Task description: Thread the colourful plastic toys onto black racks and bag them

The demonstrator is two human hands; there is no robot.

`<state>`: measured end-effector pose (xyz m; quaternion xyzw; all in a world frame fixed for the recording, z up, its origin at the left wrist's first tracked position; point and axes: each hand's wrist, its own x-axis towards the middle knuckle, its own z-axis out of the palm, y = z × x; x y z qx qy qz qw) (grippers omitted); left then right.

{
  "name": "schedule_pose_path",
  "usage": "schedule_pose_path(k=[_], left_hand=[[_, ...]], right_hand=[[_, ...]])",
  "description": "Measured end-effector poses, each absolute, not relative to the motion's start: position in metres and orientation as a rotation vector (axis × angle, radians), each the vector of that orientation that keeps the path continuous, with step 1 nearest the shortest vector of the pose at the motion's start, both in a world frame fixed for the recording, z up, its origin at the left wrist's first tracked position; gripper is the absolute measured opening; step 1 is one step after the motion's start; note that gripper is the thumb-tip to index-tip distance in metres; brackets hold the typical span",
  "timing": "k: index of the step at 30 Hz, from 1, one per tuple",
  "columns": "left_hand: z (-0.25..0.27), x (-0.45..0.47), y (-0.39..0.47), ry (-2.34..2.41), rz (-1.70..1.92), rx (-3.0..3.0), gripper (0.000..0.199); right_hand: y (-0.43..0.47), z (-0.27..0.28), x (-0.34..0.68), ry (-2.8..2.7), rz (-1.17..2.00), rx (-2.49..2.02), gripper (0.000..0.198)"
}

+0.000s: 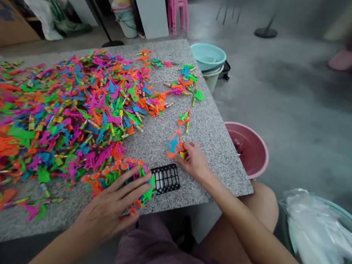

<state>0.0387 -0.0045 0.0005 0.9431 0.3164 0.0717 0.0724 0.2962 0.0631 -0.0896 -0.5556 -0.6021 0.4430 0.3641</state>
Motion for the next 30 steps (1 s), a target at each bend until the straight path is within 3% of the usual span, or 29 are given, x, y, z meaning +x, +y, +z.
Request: schedule_pose_path(k=[2, 7, 10, 15, 20, 30], left_hand=[[0.000, 0.039, -0.003, 0.937, 0.214, 2.848, 0.048], [-0.004, 0.037, -0.003, 0.927, 0.237, 2.864, 0.050], [-0.005, 0.036, -0.005, 0.938, 0.225, 2.847, 0.050], [-0.003, 0.038, -0.005, 0.961, 0.216, 2.830, 0.048], [-0.003, 0.037, -0.005, 0.957, 0.253, 2.834, 0.045], [-0.001, 0.038, -0.001, 0.950, 0.251, 2.845, 0.038]], right_hand=[[0.054, -0.091, 0.285, -1.575, 1.024, -1.408, 0.016], [0.045, -0.105, 0.241, -1.437, 1.208, -1.183, 0.016], [0.044, -0.112, 0.227, -1.622, 1.125, -1.235, 0.015], [0.045, -0.110, 0.231, -1.934, 0.960, -1.354, 0.035], [0.055, -0.098, 0.235, -1.745, 1.081, -1.295, 0.012], [0.056, -0.101, 0.234, -1.846, 1.059, -1.247, 0.009]])
